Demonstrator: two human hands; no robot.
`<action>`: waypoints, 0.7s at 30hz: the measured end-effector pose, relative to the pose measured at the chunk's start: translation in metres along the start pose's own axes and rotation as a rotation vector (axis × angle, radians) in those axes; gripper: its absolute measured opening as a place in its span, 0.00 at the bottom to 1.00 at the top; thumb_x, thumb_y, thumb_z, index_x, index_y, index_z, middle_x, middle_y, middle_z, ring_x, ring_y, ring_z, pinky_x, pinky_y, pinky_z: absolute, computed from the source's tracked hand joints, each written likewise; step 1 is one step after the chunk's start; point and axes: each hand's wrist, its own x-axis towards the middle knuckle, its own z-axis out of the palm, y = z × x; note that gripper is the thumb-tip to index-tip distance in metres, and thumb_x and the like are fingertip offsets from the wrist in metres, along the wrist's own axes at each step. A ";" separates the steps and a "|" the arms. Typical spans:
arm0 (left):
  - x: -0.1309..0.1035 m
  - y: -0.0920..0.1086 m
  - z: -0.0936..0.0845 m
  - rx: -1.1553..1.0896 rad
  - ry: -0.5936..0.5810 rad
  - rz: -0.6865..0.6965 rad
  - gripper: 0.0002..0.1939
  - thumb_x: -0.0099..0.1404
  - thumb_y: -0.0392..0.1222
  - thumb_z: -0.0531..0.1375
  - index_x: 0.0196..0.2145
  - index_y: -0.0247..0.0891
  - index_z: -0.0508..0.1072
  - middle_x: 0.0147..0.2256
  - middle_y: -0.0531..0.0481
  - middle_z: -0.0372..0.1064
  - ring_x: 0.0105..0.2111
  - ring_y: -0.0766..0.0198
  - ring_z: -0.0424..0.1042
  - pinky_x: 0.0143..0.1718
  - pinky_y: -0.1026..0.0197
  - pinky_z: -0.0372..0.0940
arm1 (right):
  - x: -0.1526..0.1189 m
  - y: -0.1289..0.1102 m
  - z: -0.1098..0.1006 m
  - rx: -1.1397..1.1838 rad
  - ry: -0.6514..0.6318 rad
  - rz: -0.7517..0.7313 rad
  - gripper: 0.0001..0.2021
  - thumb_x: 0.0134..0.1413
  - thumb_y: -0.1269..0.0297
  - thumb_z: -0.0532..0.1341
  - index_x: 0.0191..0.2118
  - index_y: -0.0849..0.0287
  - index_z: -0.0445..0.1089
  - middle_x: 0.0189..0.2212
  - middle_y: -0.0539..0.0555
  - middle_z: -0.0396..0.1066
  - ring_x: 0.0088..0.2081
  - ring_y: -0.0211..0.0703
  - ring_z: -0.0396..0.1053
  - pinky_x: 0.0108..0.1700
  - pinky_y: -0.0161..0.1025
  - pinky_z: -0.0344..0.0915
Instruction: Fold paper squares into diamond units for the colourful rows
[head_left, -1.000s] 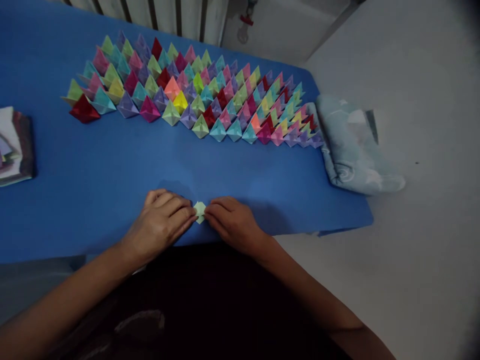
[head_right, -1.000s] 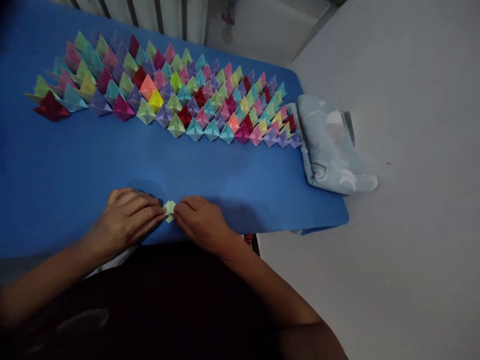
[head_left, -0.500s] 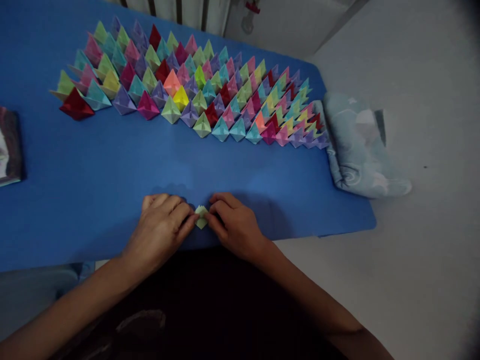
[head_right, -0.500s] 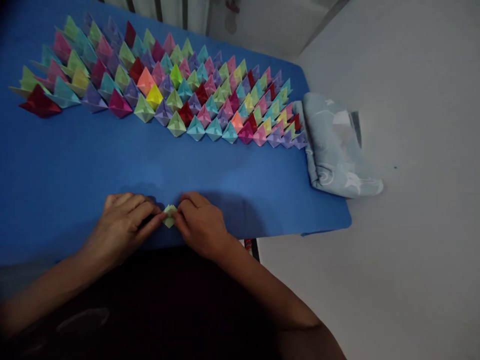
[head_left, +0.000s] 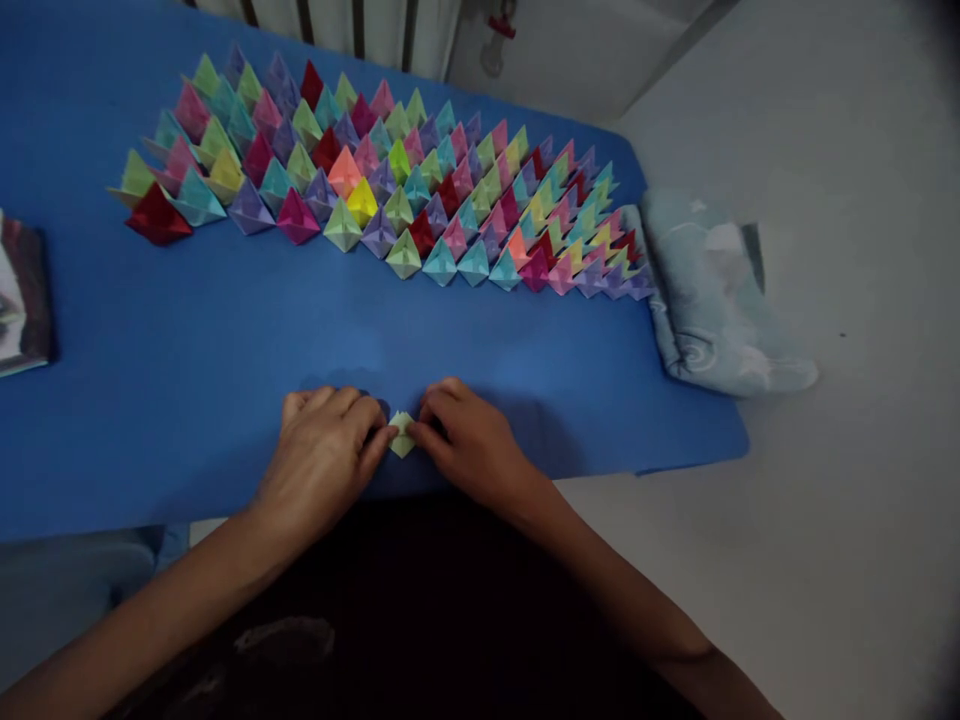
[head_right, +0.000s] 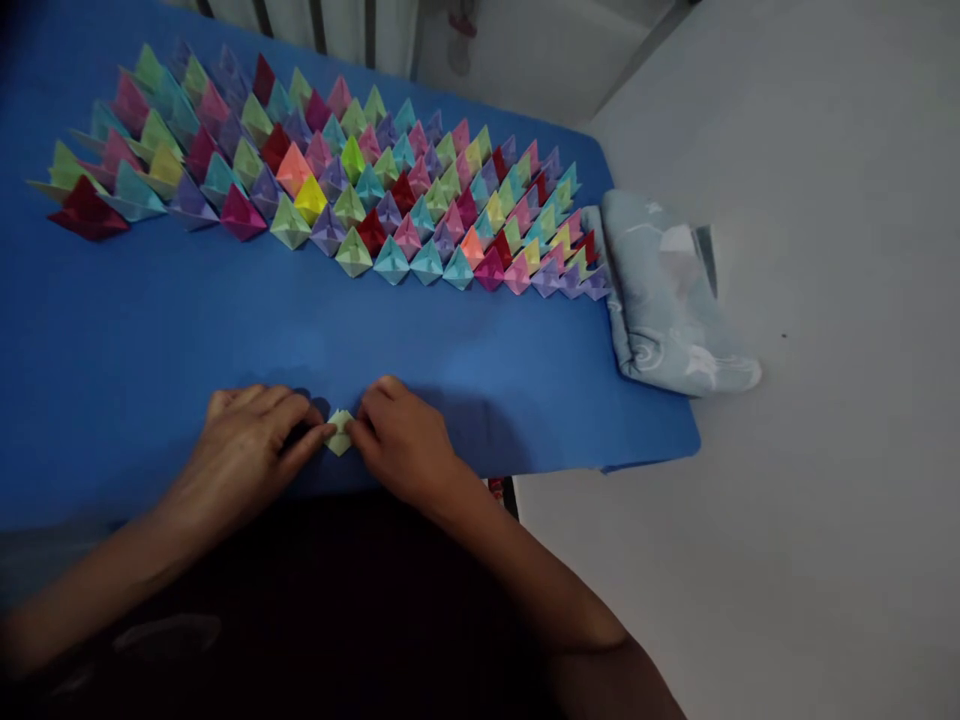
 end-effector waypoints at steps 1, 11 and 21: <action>-0.002 -0.001 0.001 -0.005 0.037 0.043 0.11 0.71 0.43 0.53 0.34 0.38 0.73 0.32 0.47 0.72 0.33 0.55 0.68 0.37 0.52 0.56 | 0.001 0.000 -0.001 -0.006 -0.011 -0.001 0.07 0.60 0.66 0.60 0.31 0.59 0.66 0.34 0.50 0.66 0.33 0.36 0.63 0.35 0.35 0.56; -0.030 -0.012 0.004 0.053 0.101 0.355 0.18 0.69 0.27 0.50 0.55 0.32 0.69 0.48 0.40 0.74 0.45 0.54 0.71 0.48 0.49 0.59 | 0.005 -0.004 -0.005 0.001 -0.035 0.014 0.08 0.60 0.67 0.60 0.29 0.59 0.64 0.31 0.48 0.61 0.30 0.34 0.58 0.32 0.35 0.52; -0.032 -0.009 0.002 0.175 0.137 0.368 0.19 0.69 0.25 0.47 0.52 0.27 0.71 0.46 0.39 0.75 0.44 0.51 0.72 0.45 0.48 0.59 | 0.008 -0.004 -0.008 0.011 -0.067 0.028 0.09 0.60 0.67 0.61 0.29 0.60 0.64 0.31 0.48 0.60 0.30 0.34 0.58 0.33 0.35 0.54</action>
